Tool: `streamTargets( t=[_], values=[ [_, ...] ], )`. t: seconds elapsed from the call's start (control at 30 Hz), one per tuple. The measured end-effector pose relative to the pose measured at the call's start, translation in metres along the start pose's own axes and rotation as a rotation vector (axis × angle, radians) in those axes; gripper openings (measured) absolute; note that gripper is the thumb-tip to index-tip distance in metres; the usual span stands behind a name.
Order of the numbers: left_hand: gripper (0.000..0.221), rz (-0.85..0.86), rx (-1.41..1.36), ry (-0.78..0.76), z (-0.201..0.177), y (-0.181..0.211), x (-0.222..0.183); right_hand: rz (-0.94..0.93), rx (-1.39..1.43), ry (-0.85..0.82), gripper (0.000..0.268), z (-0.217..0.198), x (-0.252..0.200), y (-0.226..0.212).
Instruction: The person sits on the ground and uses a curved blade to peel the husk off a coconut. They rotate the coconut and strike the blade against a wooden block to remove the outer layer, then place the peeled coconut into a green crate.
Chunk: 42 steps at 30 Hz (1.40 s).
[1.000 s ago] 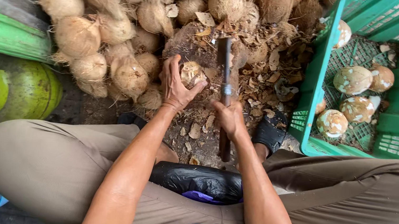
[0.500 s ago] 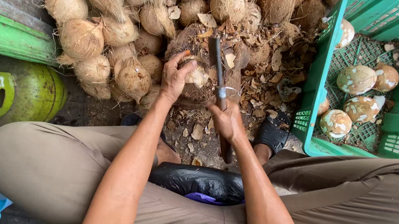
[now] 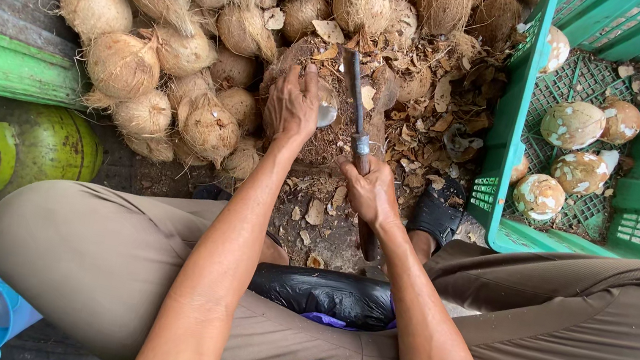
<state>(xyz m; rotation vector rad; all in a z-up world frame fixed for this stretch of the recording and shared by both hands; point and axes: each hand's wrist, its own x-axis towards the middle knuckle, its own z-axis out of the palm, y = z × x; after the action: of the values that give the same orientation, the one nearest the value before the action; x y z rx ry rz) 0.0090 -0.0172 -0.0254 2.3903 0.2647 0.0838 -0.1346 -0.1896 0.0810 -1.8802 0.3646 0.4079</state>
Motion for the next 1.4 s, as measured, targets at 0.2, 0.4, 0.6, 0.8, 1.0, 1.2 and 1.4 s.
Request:
streamTargets(
  t=[0.2, 0.4, 0.6, 0.8, 1.0, 1.2, 1.4],
  values=[
    [0.053, 0.0, -0.019, -0.037, 0.004, 0.002, 0.003, 0.082, -0.045, -0.074, 0.043, 0.002, -0.002, -0.008],
    [0.046, 0.144, 0.017, 0.094, 0.004, 0.006, -0.006, -0.027, 0.063, 0.01, 0.032, 0.008, 0.006, -0.001],
    [0.044, 0.035, 0.014, -0.012, -0.004, 0.014, -0.002, 0.031, -0.021, -0.048, 0.039, 0.02, 0.024, 0.015],
    [0.037, -0.007, -0.086, 0.014, -0.006, 0.014, -0.004, 0.069, 0.002, -0.059, 0.038, 0.012, 0.014, 0.017],
    [0.031, -0.099, -0.04, -0.022, 0.0, 0.01, -0.01, -0.055, 0.136, 0.044, 0.041, 0.017, 0.01, 0.008],
    [0.033, -0.095, -0.043, 0.01, 0.0, 0.021, 0.003, 0.224, -0.193, -0.09, 0.034, 0.01, 0.025, 0.002],
    [0.037, -0.258, -0.202, -0.018, -0.003, 0.016, -0.006, 0.124, 0.053, -0.049, 0.03, 0.003, 0.015, 0.009]
  ],
)
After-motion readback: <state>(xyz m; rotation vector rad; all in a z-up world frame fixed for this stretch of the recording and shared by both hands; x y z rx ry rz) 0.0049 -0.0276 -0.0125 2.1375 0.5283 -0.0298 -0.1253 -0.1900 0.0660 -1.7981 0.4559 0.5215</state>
